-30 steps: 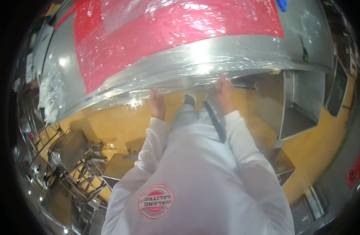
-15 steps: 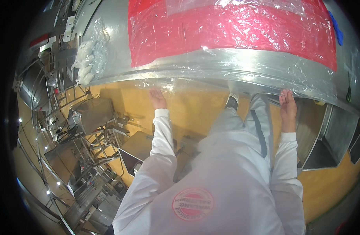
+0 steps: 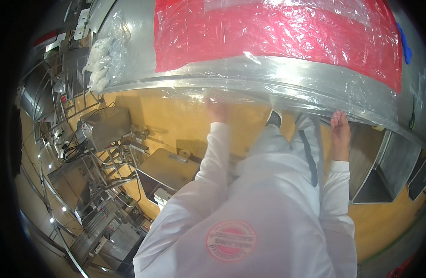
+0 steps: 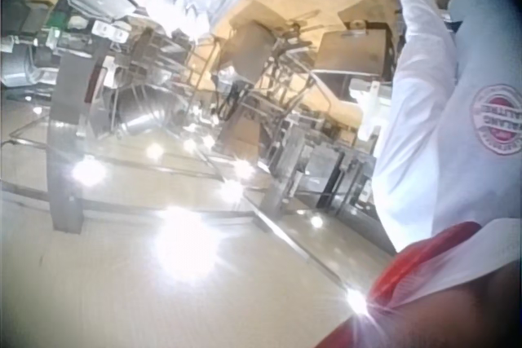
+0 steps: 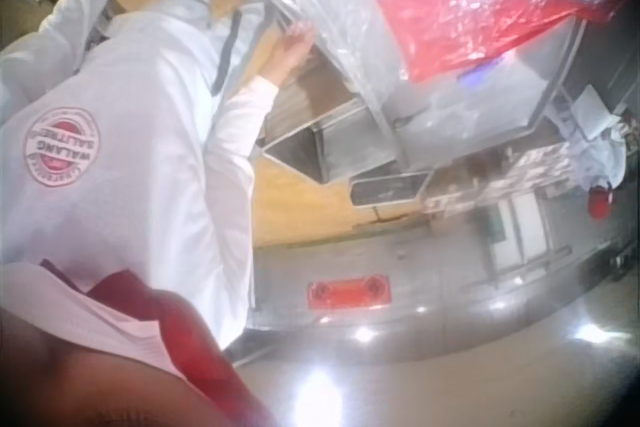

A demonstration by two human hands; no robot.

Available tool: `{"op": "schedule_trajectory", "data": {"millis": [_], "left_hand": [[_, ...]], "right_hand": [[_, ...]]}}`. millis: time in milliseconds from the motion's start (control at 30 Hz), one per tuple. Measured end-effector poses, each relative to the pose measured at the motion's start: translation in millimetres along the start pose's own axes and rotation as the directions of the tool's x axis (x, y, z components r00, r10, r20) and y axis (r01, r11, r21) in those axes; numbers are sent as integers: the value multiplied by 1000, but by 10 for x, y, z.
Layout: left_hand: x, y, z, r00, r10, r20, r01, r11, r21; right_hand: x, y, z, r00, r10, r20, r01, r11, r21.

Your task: The person wraps a large pink rectangular object on a stainless steel table using clear plastic wrap. They use scissors to cut the plastic film and smooth it over the object's surface, ensuring full coverage and a tight seal.

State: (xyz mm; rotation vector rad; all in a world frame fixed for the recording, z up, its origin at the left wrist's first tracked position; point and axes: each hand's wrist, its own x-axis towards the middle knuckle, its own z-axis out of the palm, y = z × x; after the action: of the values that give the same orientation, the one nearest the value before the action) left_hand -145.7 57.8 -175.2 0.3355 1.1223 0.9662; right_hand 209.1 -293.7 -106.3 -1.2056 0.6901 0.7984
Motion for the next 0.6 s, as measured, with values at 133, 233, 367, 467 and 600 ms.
{"op": "schedule_trajectory", "data": {"millis": [133,233,367,467,600], "left_hand": [[5,638,117,995,48,-93,-76,941,-330],[197,1021,-25,980,179,-81,-195,935,-295],[284,1323,-404,984,173,-33,-175,932,-318],[82,1321,-67,959,214,-184,-255,936,-243],[94,1433,-465,928,283,-244,-301,953,-37]], "right_hand": [[-35,-20,-11,1000,-15,13,15,1000,-11],[-18,-39,15,1000,-12,17,12,1000,-26],[-33,-65,28,1000,26,13,-26,999,-41],[-37,-76,-70,1000,18,-15,-19,999,-41],[-6,-53,-98,999,36,8,-35,999,-40]]}}
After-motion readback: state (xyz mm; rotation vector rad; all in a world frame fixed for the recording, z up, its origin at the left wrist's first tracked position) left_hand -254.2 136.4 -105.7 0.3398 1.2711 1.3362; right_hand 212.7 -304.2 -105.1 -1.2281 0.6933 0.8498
